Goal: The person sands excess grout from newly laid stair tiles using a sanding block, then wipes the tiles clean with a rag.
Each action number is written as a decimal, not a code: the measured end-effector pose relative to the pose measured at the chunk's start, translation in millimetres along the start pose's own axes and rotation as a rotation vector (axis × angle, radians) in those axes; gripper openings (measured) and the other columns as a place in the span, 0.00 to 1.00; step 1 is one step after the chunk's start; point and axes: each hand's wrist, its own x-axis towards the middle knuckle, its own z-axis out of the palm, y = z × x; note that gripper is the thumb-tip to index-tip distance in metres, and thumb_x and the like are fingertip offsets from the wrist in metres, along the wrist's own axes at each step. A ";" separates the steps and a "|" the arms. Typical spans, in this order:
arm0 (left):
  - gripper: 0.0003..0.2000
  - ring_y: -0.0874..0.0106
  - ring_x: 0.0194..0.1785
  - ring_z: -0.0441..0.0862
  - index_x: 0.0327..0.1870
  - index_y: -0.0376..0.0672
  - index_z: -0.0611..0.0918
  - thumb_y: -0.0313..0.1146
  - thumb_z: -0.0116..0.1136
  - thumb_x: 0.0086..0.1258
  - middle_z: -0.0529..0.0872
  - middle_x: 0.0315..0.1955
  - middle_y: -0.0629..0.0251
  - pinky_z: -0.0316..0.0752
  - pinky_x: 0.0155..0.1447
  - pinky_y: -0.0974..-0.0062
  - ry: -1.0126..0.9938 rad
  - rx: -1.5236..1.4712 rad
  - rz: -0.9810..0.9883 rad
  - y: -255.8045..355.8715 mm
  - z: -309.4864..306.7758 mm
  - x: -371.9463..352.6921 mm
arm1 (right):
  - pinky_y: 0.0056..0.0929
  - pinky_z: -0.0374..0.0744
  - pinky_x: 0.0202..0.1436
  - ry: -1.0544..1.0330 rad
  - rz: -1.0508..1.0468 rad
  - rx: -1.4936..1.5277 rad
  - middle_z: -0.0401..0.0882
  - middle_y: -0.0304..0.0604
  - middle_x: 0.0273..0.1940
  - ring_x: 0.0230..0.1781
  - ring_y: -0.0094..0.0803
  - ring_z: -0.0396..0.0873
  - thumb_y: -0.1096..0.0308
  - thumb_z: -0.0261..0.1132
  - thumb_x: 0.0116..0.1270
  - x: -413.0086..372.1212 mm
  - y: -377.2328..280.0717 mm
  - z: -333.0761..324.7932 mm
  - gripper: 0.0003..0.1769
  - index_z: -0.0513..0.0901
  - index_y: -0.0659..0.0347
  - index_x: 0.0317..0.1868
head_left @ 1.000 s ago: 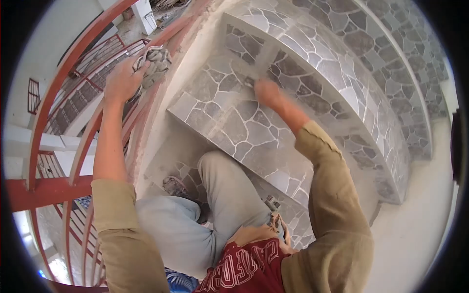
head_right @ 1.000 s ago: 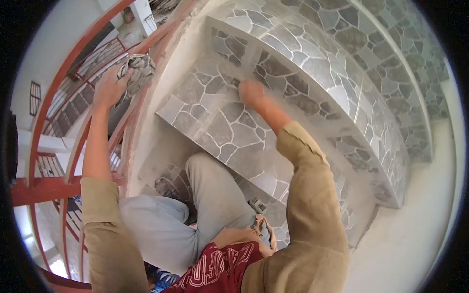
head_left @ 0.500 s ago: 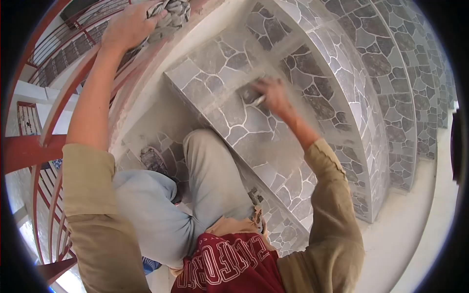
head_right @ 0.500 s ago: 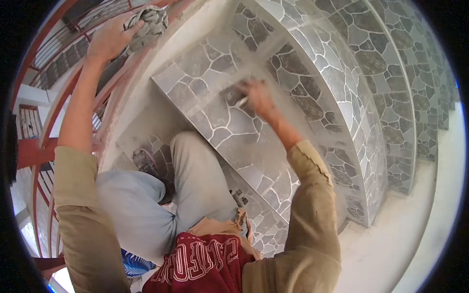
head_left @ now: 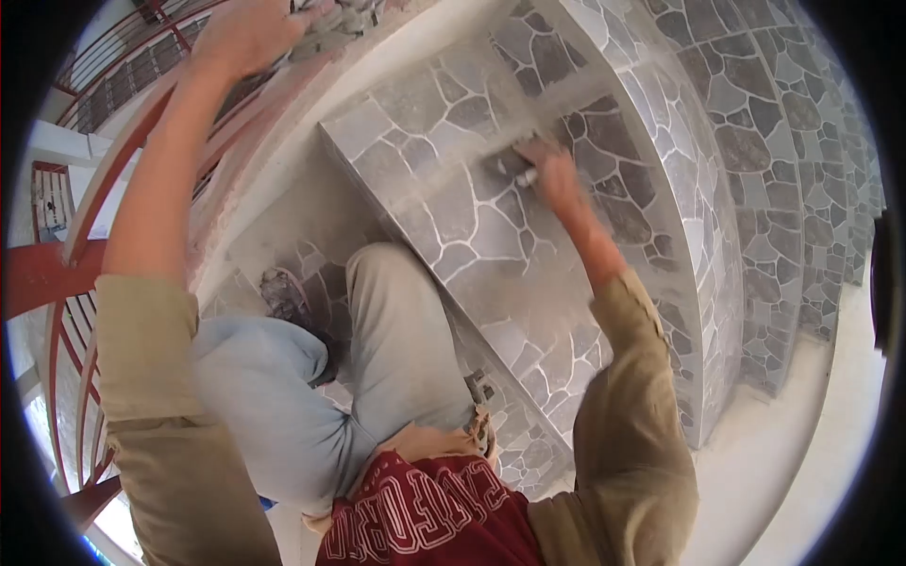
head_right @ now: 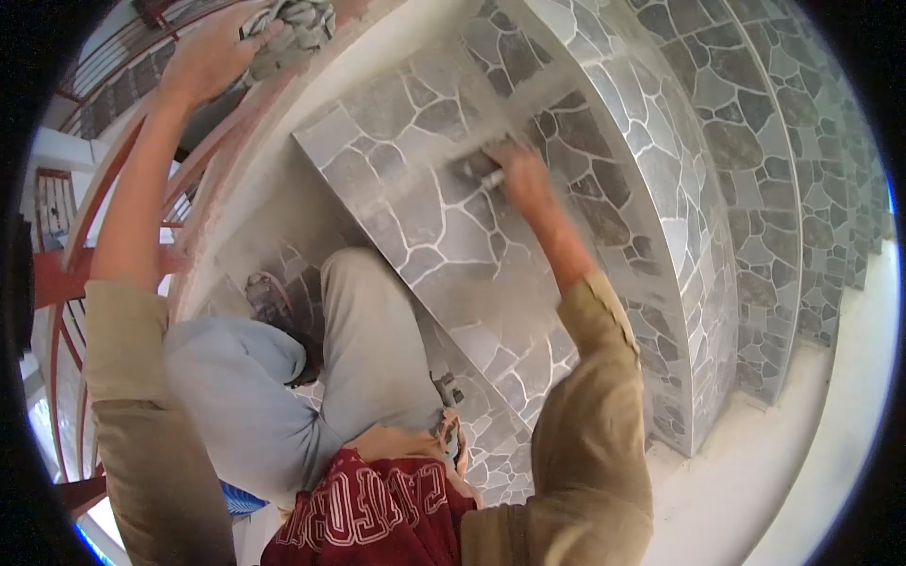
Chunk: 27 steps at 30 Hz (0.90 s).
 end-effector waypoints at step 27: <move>0.21 0.51 0.57 0.84 0.58 0.49 0.86 0.36 0.58 0.63 0.88 0.51 0.50 0.78 0.62 0.55 0.161 0.059 0.137 -9.2 16.8 -2.6 | 0.46 0.81 0.57 0.073 -0.188 0.050 0.86 0.55 0.54 0.53 0.55 0.84 0.73 0.60 0.64 18.5 -3.3 -3.2 0.16 0.88 0.63 0.51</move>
